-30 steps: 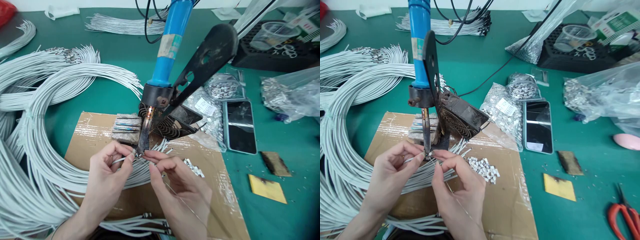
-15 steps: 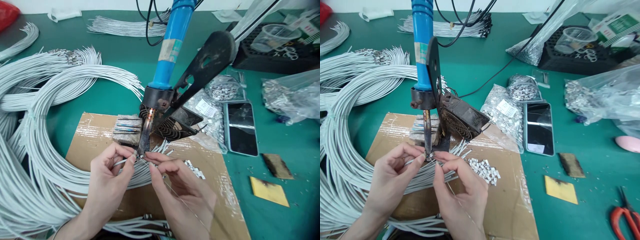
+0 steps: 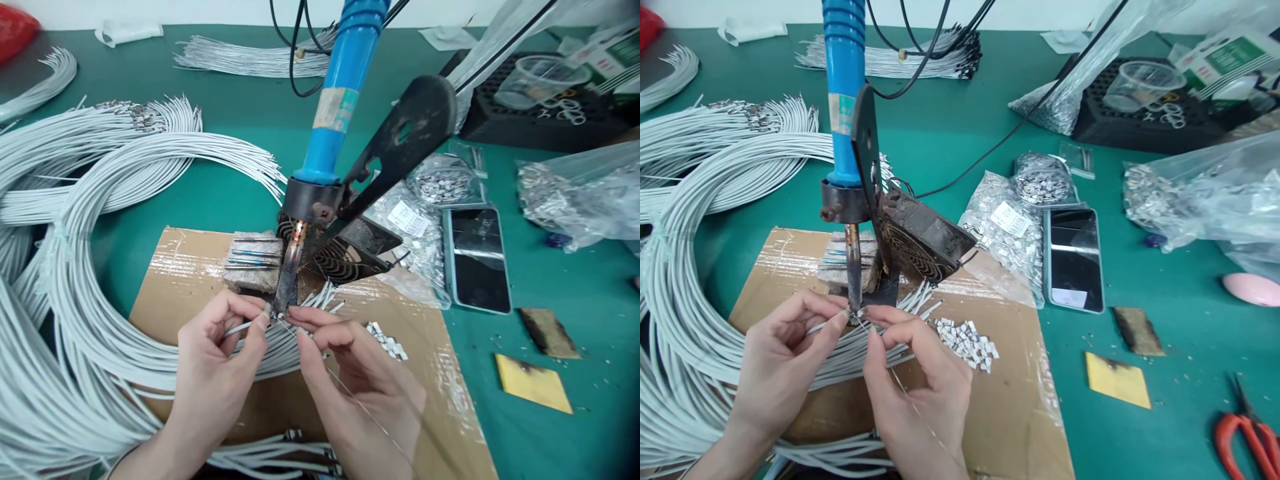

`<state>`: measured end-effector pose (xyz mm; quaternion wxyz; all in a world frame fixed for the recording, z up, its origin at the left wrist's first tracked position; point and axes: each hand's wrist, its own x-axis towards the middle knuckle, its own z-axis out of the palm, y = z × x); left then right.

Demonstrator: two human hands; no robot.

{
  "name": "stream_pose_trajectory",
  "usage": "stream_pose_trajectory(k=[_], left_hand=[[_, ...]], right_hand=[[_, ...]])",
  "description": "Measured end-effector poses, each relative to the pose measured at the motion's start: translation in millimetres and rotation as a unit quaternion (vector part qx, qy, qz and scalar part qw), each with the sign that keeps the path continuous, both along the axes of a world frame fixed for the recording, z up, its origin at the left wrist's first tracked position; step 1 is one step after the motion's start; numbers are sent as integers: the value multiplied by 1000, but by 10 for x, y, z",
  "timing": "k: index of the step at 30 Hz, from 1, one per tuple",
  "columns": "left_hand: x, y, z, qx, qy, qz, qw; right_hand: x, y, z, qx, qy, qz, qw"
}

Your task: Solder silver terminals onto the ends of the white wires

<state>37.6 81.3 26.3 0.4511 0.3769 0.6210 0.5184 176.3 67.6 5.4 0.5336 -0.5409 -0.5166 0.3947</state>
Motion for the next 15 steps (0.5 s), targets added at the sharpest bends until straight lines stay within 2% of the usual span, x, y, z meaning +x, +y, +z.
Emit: stream_pose_trajectory(k=[5,11,15], left_hand=[[25,-12,-39,-5,-6,-5,1000],[55,-13,-1,-13,-8,12,1000],[51,-18,3,-13,3,2,1000]], right_hand=[[8,-2,0,-9,-5,-2,1000],[-7,2,27,-14,6,-17,1000],[-5,-2,31,-9,5,-17,1000]])
